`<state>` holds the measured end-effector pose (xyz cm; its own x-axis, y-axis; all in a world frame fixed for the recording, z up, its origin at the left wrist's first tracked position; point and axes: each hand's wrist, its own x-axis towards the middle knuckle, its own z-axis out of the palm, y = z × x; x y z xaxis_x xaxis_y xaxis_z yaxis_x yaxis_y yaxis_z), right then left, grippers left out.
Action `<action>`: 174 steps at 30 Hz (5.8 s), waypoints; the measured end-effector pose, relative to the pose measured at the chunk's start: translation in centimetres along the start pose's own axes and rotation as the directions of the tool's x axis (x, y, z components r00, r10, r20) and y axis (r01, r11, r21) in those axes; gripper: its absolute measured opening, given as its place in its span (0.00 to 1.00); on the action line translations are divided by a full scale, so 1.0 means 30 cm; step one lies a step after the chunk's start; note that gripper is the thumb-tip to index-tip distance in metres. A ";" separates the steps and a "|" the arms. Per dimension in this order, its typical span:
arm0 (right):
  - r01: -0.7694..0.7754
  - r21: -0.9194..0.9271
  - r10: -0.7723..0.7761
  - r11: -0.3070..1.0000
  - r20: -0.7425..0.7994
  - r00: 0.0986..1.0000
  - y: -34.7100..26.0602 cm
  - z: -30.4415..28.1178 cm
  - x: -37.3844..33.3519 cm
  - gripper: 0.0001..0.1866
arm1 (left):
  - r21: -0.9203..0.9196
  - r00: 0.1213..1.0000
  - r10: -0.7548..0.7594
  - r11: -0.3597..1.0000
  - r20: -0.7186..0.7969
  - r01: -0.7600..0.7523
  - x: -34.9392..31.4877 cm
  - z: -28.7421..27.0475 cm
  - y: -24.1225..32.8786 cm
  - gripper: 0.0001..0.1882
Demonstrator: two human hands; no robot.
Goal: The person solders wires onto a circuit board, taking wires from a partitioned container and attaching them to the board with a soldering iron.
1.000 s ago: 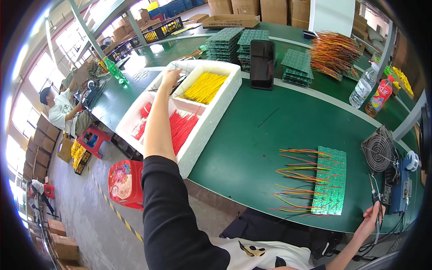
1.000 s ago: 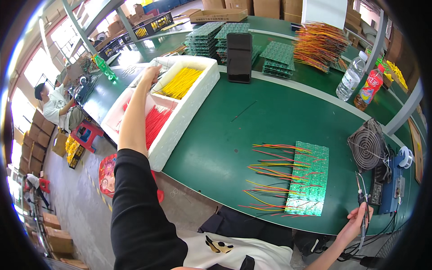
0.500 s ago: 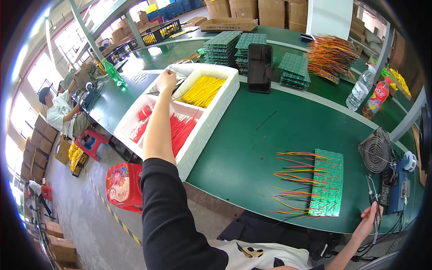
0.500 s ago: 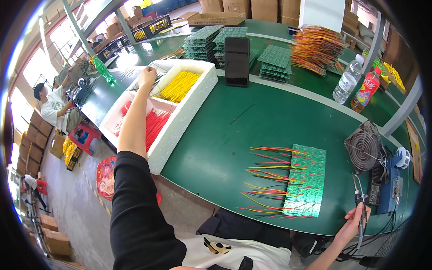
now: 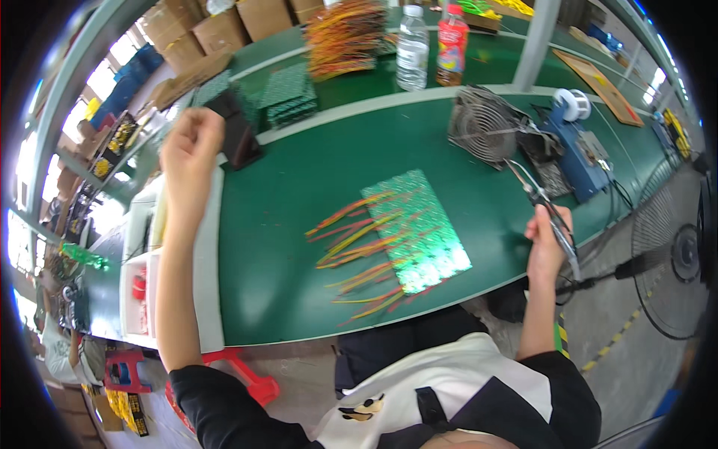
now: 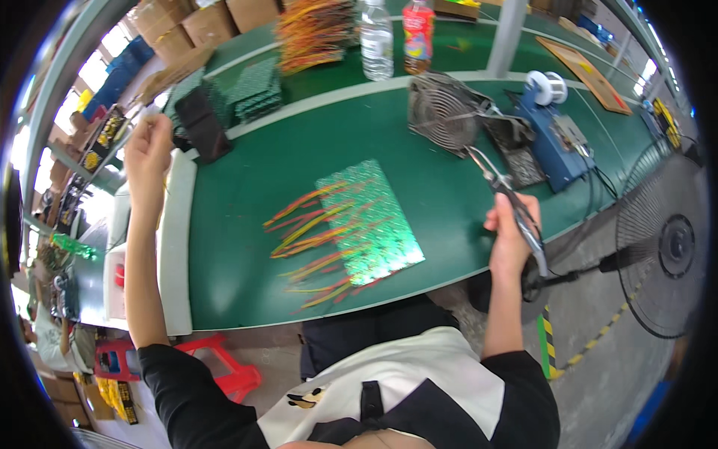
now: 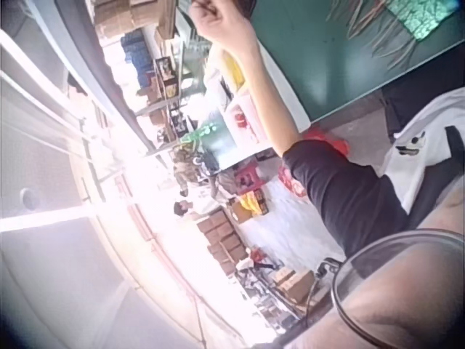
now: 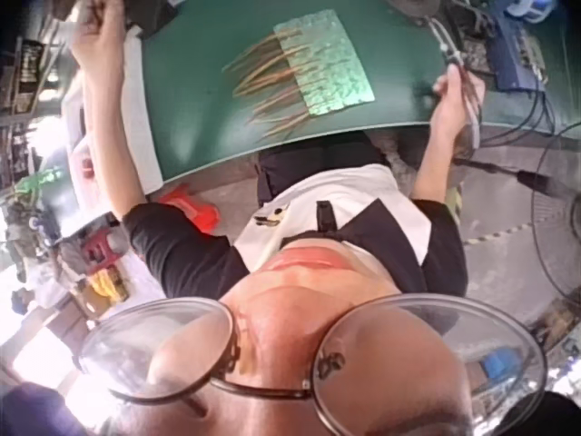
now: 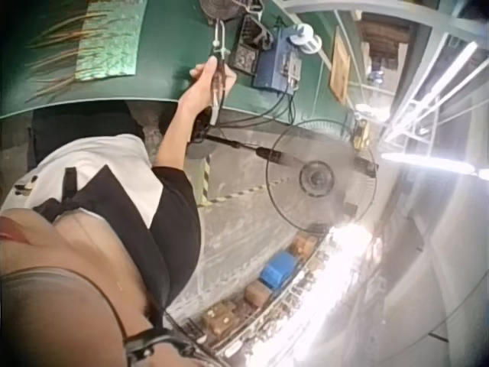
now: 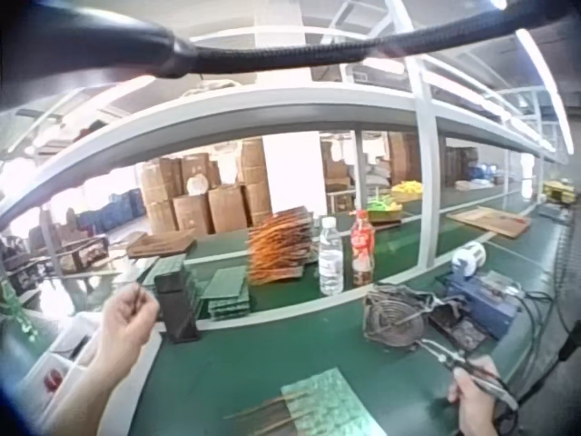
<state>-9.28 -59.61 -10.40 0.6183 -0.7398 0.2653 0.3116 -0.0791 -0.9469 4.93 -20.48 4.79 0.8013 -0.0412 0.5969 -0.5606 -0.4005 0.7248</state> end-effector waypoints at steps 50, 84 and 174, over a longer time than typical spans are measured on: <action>0.194 -0.017 -0.186 0.981 0.224 0.957 -0.009 0.103 0.023 0.10 | 0.351 0.797 -0.239 0.936 0.555 0.037 -0.144 0.504 -0.240 0.11; -0.140 0.058 0.085 0.988 0.552 0.830 -0.033 0.197 0.039 0.10 | 0.016 0.886 -0.245 0.966 0.393 0.259 -0.298 0.456 -0.129 0.10; -0.138 -0.069 0.152 0.988 0.601 0.785 0.015 0.240 -0.012 0.10 | 0.135 0.910 -0.222 0.973 0.351 0.186 -0.340 0.506 -0.162 0.09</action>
<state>-4.16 -54.56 -9.62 0.9661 -0.1916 0.1732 0.1722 -0.0220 -0.9848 2.66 -32.01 -10.02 0.9268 -0.2698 0.2613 -0.3687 -0.5210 0.7698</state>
